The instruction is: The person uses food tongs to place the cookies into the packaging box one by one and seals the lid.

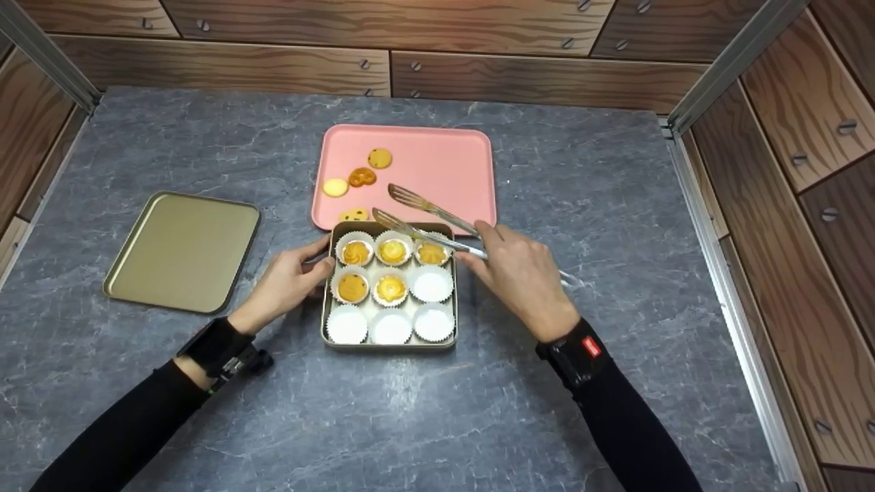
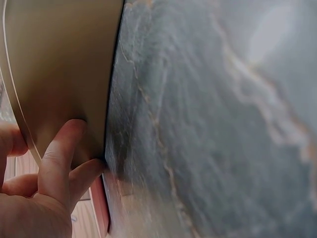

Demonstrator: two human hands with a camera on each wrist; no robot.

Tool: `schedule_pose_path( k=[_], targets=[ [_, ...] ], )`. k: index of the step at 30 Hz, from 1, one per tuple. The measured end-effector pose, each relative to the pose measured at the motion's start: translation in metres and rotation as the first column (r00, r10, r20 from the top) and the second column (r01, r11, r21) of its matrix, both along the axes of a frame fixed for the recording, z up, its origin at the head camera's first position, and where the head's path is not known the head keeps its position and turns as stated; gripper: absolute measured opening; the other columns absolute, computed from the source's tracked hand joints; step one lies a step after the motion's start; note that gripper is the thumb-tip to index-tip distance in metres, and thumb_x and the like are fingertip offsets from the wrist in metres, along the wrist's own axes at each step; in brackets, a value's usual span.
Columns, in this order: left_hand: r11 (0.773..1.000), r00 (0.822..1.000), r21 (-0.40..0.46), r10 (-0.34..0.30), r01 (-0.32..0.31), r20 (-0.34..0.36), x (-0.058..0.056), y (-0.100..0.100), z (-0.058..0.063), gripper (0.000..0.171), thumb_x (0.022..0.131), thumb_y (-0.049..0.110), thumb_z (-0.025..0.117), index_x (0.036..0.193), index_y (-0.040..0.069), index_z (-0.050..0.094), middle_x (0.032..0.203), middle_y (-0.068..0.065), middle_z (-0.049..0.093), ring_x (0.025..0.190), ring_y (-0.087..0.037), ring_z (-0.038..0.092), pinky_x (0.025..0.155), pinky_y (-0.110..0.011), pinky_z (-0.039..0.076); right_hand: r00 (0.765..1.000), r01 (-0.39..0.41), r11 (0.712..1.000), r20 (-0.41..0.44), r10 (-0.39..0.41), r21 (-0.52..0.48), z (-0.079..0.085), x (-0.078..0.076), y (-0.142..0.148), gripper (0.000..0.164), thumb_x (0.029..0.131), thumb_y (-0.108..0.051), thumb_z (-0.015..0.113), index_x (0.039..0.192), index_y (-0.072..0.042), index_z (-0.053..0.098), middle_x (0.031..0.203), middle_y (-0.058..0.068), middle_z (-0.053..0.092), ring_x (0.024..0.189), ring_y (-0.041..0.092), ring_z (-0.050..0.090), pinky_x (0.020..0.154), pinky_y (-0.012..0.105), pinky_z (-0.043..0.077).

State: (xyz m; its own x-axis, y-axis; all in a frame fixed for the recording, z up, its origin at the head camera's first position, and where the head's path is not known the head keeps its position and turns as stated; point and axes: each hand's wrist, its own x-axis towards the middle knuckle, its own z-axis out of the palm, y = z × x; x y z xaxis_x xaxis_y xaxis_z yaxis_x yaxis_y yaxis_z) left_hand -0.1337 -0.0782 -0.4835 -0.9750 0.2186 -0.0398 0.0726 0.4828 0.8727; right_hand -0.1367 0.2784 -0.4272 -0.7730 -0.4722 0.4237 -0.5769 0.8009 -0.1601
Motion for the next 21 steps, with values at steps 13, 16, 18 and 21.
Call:
schedule_pose_path(
  k=[13,16,18,21],
  targets=[
    [1.000,0.999,0.003,-0.009,0.009,0.033,0.001,0.002,0.000,0.058,0.103,0.020,0.062,0.155,0.003,0.042,0.057,0.006,0.043,0.049,-0.008,0.039,0.045,-0.022,0.038,0.981,-0.021,0.994,0.196,0.000,0.108,0.016,-0.055,-0.035,0.043,0.091,-0.038,0.079,0.120,-0.007,0.071,0.087,0.012,0.071,0.068,0.028,0.067,0.060,0.047,0.056],
    [1.000,1.000,-0.002,-0.008,0.008,0.023,0.001,0.002,0.000,0.058,0.102,0.020,0.062,0.154,0.002,0.043,0.059,0.006,0.042,0.050,-0.008,0.039,0.046,-0.021,0.037,0.976,-0.018,0.991,0.218,-0.012,0.135,0.022,-0.064,-0.042,0.044,0.090,-0.041,0.079,0.121,-0.010,0.072,0.086,0.009,0.070,0.069,0.027,0.066,0.060,0.047,0.053],
    [1.000,1.000,-0.005,-0.005,0.005,0.020,0.001,0.001,0.001,0.058,0.102,0.020,0.062,0.154,0.001,0.043,0.060,0.005,0.042,0.051,-0.008,0.039,0.047,-0.021,0.037,0.975,-0.019,0.987,0.221,-0.017,0.159,0.024,-0.070,-0.047,0.043,0.091,-0.041,0.079,0.120,-0.011,0.072,0.085,0.008,0.069,0.068,0.027,0.065,0.058,0.046,0.052],
    [1.000,1.000,-0.010,-0.001,0.002,0.017,0.001,0.001,0.001,0.058,0.102,0.020,0.062,0.153,0.000,0.044,0.060,0.005,0.042,0.051,-0.008,0.039,0.047,-0.021,0.036,0.972,-0.026,0.979,0.233,-0.023,0.203,0.025,-0.076,-0.053,0.043,0.092,-0.043,0.077,0.121,-0.012,0.072,0.084,0.007,0.067,0.067,0.027,0.063,0.057,0.048,0.050]
  ],
)
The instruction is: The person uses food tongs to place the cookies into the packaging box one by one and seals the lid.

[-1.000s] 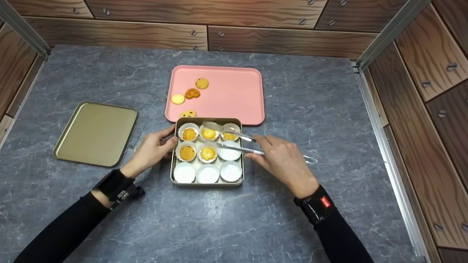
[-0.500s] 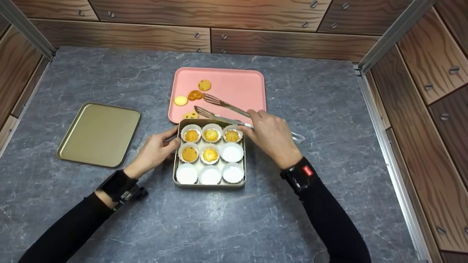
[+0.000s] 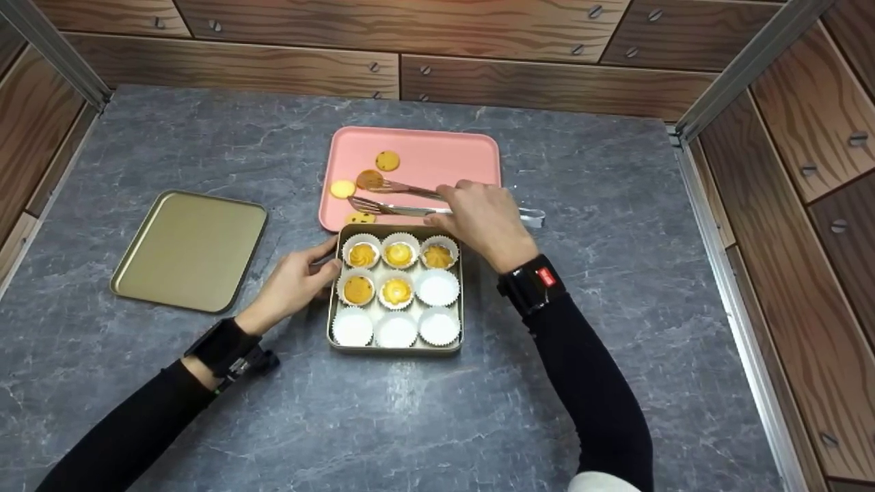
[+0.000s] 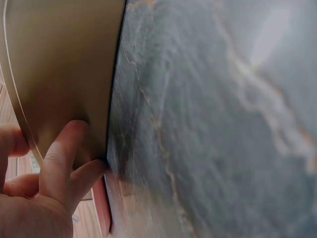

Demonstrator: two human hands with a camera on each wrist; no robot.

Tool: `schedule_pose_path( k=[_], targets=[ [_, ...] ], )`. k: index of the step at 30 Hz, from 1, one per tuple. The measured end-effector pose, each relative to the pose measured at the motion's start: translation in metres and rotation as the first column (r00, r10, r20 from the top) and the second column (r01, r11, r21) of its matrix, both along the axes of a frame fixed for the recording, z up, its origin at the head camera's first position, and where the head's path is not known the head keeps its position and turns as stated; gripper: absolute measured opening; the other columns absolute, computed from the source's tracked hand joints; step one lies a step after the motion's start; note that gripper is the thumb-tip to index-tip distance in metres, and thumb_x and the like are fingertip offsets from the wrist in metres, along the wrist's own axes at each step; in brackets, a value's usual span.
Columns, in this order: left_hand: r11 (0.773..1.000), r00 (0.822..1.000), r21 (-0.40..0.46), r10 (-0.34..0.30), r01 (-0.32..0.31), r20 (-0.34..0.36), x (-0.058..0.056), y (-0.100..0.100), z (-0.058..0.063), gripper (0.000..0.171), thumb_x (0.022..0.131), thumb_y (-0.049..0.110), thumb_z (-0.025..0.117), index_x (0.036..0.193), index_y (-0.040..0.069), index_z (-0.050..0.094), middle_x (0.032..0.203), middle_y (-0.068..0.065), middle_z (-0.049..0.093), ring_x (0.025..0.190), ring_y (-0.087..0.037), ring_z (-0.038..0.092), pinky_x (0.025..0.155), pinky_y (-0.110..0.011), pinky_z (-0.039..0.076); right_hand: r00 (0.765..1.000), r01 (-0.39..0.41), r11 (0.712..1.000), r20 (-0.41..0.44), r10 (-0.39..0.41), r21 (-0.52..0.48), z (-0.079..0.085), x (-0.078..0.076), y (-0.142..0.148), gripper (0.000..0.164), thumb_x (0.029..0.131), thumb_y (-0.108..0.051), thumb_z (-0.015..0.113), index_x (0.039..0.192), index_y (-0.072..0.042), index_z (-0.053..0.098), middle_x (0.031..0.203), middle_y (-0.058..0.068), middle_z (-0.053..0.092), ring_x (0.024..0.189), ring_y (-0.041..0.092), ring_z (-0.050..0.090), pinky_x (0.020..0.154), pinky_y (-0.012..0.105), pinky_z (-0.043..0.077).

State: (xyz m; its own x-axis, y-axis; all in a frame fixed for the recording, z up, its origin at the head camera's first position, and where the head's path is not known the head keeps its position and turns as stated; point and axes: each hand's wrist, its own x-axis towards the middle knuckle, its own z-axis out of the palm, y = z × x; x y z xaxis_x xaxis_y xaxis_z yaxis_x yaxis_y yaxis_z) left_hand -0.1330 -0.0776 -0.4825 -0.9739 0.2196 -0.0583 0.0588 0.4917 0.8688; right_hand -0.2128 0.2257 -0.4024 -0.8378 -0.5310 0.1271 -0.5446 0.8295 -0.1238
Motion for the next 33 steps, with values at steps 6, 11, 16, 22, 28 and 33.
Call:
schedule_pose_path(
  k=[6,11,16,22,28,33],
  targets=[
    [1.000,1.000,-0.011,0.001,-0.002,-0.010,-0.001,0.000,-0.001,0.057,0.102,0.019,0.062,0.153,0.000,0.045,0.059,0.006,0.042,0.051,-0.007,0.038,0.048,-0.022,0.036,0.998,-0.025,0.998,0.065,0.021,0.055,-0.004,-0.009,-0.006,0.045,0.092,-0.047,0.075,0.121,-0.013,0.073,0.087,0.006,0.068,0.075,0.028,0.065,0.062,0.050,0.053],
    [1.000,1.000,-0.008,0.003,-0.003,-0.012,-0.001,0.000,-0.002,0.057,0.102,0.019,0.062,0.153,0.001,0.045,0.060,0.006,0.044,0.052,-0.007,0.041,0.048,-0.022,0.037,0.995,-0.020,0.999,0.096,0.016,0.043,-0.010,-0.014,-0.005,0.041,0.092,-0.048,0.075,0.115,-0.014,0.074,0.086,0.005,0.069,0.074,0.027,0.065,0.062,0.049,0.053],
    [1.000,1.000,0.002,0.001,-0.001,-0.009,-0.001,0.000,-0.002,0.058,0.102,0.019,0.062,0.154,0.002,0.044,0.062,0.005,0.046,0.053,-0.008,0.042,0.048,-0.022,0.038,0.997,0.002,0.999,0.072,-0.005,0.041,-0.011,-0.014,0.000,0.032,0.093,-0.042,0.076,0.105,-0.012,0.072,0.080,0.004,0.065,0.069,0.027,0.062,0.060,0.049,0.051],
    [1.000,1.000,0.012,-0.002,0.002,-0.001,0.000,-0.001,-0.001,0.058,0.102,0.019,0.062,0.154,0.001,0.043,0.061,0.005,0.045,0.053,-0.008,0.042,0.048,-0.021,0.039,0.997,0.057,0.998,0.048,-0.058,0.032,-0.015,-0.014,0.011,0.036,0.093,-0.044,0.076,0.106,-0.011,0.071,0.083,0.009,0.067,0.071,0.037,0.067,0.059,0.054,0.052],
    [1.000,1.000,0.019,0.001,-0.001,0.000,-0.001,-0.001,-0.001,0.058,0.102,0.018,0.063,0.154,0.001,0.043,0.062,0.003,0.048,0.052,-0.008,0.042,0.048,-0.021,0.040,0.993,0.093,0.995,0.069,-0.094,0.022,-0.017,-0.014,0.012,0.042,0.092,-0.046,0.076,0.110,-0.009,0.070,0.084,0.010,0.065,0.073,0.037,0.066,0.062,0.056,0.051],
    [1.000,1.000,0.005,-0.003,0.003,-0.002,-0.001,0.000,-0.002,0.058,0.102,0.019,0.062,0.154,0.001,0.043,0.062,0.003,0.046,0.052,-0.008,0.041,0.048,-0.021,0.039,0.990,0.101,0.995,0.100,-0.102,0.016,-0.018,-0.015,0.011,0.047,0.092,-0.046,0.077,0.118,-0.008,0.070,0.083,0.008,0.063,0.072,0.032,0.062,0.063,0.053,0.050]
  ],
)
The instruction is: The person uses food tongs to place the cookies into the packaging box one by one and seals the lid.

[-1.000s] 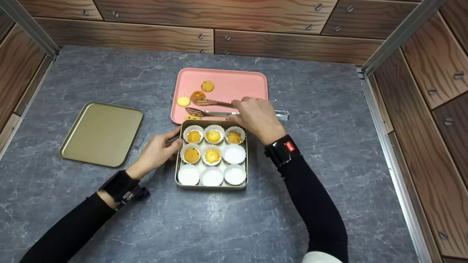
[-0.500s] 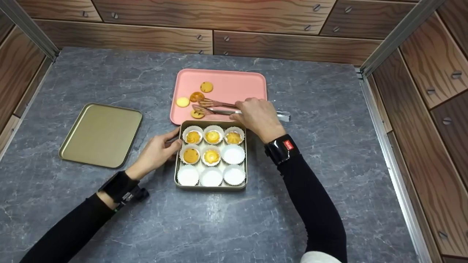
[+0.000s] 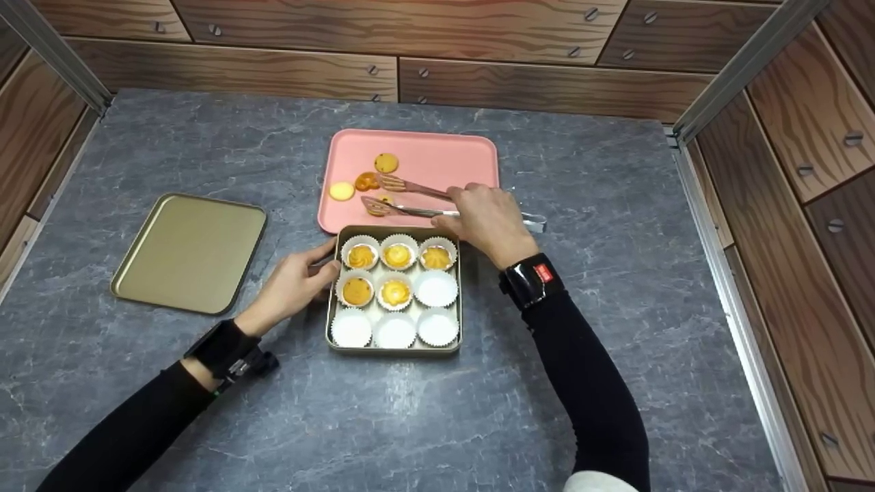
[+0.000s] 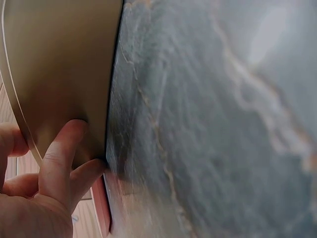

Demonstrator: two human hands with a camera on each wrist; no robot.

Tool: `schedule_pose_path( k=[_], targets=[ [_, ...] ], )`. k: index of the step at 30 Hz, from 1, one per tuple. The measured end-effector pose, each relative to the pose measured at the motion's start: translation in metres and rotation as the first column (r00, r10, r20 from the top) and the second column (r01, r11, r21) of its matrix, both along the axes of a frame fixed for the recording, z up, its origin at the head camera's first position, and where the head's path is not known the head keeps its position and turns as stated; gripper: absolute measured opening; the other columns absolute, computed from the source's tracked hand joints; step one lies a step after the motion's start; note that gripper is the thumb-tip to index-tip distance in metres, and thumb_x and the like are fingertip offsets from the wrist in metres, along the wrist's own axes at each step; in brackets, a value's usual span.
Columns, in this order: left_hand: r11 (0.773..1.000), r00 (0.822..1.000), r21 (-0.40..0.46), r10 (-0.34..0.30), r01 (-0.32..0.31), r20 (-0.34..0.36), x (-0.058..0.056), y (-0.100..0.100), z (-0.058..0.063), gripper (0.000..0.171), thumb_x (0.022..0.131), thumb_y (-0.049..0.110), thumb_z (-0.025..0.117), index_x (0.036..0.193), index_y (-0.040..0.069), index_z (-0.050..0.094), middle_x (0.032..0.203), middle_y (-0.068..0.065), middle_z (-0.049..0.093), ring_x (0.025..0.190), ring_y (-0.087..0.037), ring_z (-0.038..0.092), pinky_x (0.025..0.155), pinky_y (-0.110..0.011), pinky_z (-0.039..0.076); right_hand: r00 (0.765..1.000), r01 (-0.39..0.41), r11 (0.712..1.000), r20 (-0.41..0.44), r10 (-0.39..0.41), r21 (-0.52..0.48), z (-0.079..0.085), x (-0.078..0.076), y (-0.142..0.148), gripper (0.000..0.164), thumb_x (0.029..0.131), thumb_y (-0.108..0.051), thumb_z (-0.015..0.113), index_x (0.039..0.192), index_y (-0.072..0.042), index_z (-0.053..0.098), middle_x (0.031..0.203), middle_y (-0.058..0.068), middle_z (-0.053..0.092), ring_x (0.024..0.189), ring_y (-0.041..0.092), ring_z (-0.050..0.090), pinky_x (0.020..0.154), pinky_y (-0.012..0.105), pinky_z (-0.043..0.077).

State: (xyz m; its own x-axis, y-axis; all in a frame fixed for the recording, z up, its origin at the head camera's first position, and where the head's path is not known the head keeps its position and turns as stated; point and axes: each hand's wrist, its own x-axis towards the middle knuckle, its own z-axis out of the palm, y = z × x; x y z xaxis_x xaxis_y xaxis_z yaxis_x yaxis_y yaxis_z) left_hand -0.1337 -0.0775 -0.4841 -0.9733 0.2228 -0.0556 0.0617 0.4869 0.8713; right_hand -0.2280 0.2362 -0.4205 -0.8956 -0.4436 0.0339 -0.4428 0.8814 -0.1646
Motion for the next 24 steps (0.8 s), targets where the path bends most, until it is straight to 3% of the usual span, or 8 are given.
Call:
schedule_pose_path(
  k=[5,8,19,24],
  targets=[
    [1.000,0.999,-0.016,0.010,-0.011,-0.031,-0.0001,0.0002,-0.0007,0.057,0.101,0.018,0.062,0.152,0.000,0.046,0.072,-0.009,0.059,0.052,-0.008,0.040,0.051,-0.023,0.040,1.000,-0.004,1.000,0.005,0.004,-0.002,-0.0019,-0.0014,-0.0003,0.044,0.092,-0.046,0.076,0.113,-0.008,0.070,0.081,0.007,0.061,0.071,0.030,0.061,0.062,0.051,0.048],
    [0.999,0.998,-0.032,0.015,-0.017,-0.056,-0.0004,0.0002,-0.0011,0.056,0.101,0.019,0.062,0.151,0.000,0.047,0.074,-0.009,0.061,0.052,-0.008,0.039,0.054,-0.025,0.041,1.000,-0.007,1.000,-0.003,0.007,-0.007,-0.0027,-0.0018,0.0001,0.041,0.092,-0.045,0.076,0.109,-0.008,0.070,0.079,0.006,0.059,0.069,0.030,0.059,0.061,0.051,0.047],
    [0.999,0.999,-0.032,0.015,-0.016,-0.031,0.0001,0.0000,-0.0009,0.057,0.101,0.020,0.063,0.152,0.001,0.046,0.064,0.003,0.047,0.053,-0.008,0.041,0.052,-0.024,0.041,0.996,0.084,0.996,-0.030,-0.084,-0.004,-0.0026,0.0012,0.0026,0.043,0.093,-0.045,0.076,0.112,-0.006,0.069,0.083,0.013,0.066,0.070,0.035,0.064,0.060,0.054,0.051],
    [1.000,1.000,-0.021,0.016,-0.016,-0.014,0.0005,0.0007,-0.0002,0.058,0.101,0.019,0.063,0.153,0.003,0.045,0.061,0.005,0.045,0.052,-0.008,0.042,0.049,-0.022,0.039,0.998,0.066,0.998,-0.022,-0.066,-0.010,-0.0021,0.0009,-0.0004,0.047,0.092,-0.045,0.076,0.116,-0.005,0.070,0.081,0.011,0.062,0.068,0.032,0.061,0.059,0.051,0.050]
  ],
)
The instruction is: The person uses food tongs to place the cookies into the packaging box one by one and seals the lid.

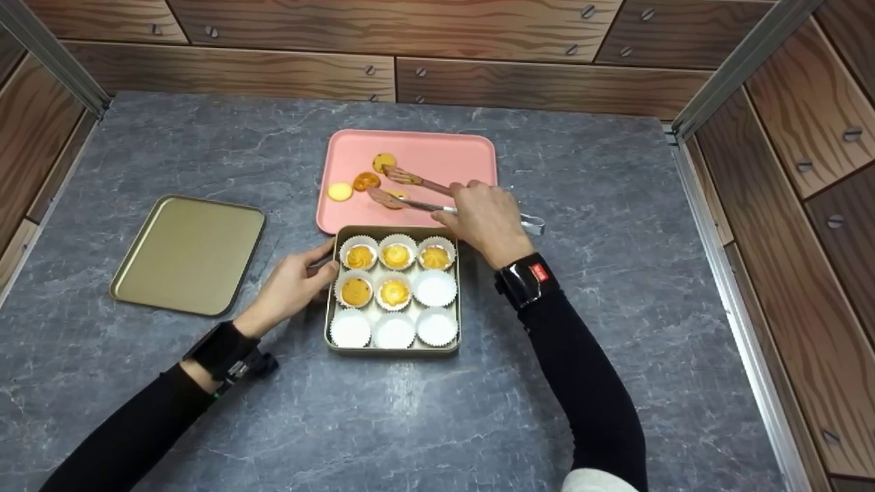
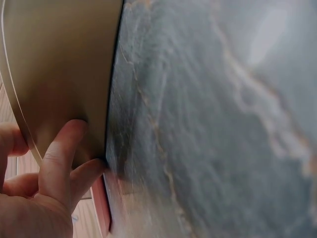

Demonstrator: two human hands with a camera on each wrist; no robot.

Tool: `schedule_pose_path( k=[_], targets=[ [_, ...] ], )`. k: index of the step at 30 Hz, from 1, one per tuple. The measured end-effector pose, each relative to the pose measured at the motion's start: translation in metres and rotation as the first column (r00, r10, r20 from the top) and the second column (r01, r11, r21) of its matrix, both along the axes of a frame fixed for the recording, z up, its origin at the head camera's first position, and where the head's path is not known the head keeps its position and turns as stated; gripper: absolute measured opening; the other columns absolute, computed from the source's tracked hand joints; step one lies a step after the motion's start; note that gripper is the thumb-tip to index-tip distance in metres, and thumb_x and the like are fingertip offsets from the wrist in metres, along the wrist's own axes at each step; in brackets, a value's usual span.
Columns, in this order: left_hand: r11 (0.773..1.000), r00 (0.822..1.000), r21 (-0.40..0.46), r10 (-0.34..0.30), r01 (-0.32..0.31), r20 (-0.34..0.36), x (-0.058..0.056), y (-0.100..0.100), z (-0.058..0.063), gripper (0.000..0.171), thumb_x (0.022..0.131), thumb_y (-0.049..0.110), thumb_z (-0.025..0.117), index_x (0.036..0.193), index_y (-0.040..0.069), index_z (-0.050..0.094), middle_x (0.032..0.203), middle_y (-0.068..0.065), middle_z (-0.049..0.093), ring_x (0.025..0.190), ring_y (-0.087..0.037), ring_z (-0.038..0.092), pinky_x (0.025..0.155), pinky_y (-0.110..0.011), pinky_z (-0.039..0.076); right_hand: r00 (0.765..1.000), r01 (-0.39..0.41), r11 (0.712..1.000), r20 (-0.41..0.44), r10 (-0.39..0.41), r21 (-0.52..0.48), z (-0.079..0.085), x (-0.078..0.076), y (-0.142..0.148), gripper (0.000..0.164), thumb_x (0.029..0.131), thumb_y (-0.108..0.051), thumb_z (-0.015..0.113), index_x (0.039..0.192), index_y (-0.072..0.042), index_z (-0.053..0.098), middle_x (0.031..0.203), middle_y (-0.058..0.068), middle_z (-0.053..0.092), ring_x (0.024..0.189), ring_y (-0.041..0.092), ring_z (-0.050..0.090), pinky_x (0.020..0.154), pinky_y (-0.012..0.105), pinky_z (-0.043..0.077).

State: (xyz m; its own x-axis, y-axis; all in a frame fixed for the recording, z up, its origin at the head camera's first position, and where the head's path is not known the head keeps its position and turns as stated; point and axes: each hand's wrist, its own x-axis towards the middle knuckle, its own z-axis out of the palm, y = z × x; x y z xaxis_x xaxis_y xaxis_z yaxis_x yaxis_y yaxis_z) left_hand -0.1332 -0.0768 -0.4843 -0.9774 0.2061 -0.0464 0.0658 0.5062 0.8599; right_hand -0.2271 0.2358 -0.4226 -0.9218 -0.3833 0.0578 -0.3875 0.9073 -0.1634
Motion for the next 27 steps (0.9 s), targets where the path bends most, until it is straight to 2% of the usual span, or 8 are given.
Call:
schedule_pose_path(
  k=[6,13,21,27],
  targets=[
    [1.000,1.000,0.007,-0.007,0.007,0.006,0.000,0.001,-0.001,0.057,0.102,0.019,0.062,0.153,0.003,0.044,0.062,0.004,0.045,0.052,-0.007,0.042,0.048,-0.021,0.039,1.000,-0.006,1.000,0.019,0.006,0.009,-0.003,-0.001,0.006,0.042,0.092,-0.042,0.078,0.112,-0.006,0.072,0.080,0.009,0.063,0.069,0.032,0.061,0.060,0.050,0.049],
    [1.000,1.000,0.004,-0.009,0.009,-0.004,0.000,-0.001,0.000,0.057,0.102,0.019,0.062,0.154,0.003,0.044,0.061,0.006,0.042,0.052,-0.007,0.040,0.048,-0.021,0.036,1.000,0.005,1.000,-0.012,-0.005,0.001,-0.006,-0.001,0.016,0.039,0.094,-0.043,0.075,0.106,-0.006,0.072,0.082,0.013,0.068,0.073,0.038,0.066,0.063,0.056,0.051],
    [1.000,1.000,0.011,-0.013,0.013,0.010,-0.001,-0.001,-0.001,0.057,0.103,0.020,0.062,0.154,0.001,0.043,0.063,0.006,0.045,0.054,-0.008,0.042,0.049,-0.021,0.038,1.000,-0.008,1.000,0.006,0.008,-0.007,-0.009,-0.001,0.022,0.041,0.092,-0.044,0.076,0.107,-0.006,0.071,0.077,0.010,0.063,0.070,0.034,0.062,0.061,0.054,0.050],
    [1.000,0.999,0.026,-0.014,0.013,0.029,0.000,-0.001,0.001,0.058,0.103,0.020,0.062,0.155,0.004,0.043,0.062,0.005,0.045,0.053,-0.008,0.042,0.048,-0.021,0.039,1.000,-0.018,1.000,-0.024,0.018,-0.001,-0.013,-0.001,0.024,0.038,0.092,-0.043,0.077,0.103,-0.007,0.071,0.080,0.012,0.067,0.073,0.036,0.065,0.062,0.055,0.051]
  ],
)
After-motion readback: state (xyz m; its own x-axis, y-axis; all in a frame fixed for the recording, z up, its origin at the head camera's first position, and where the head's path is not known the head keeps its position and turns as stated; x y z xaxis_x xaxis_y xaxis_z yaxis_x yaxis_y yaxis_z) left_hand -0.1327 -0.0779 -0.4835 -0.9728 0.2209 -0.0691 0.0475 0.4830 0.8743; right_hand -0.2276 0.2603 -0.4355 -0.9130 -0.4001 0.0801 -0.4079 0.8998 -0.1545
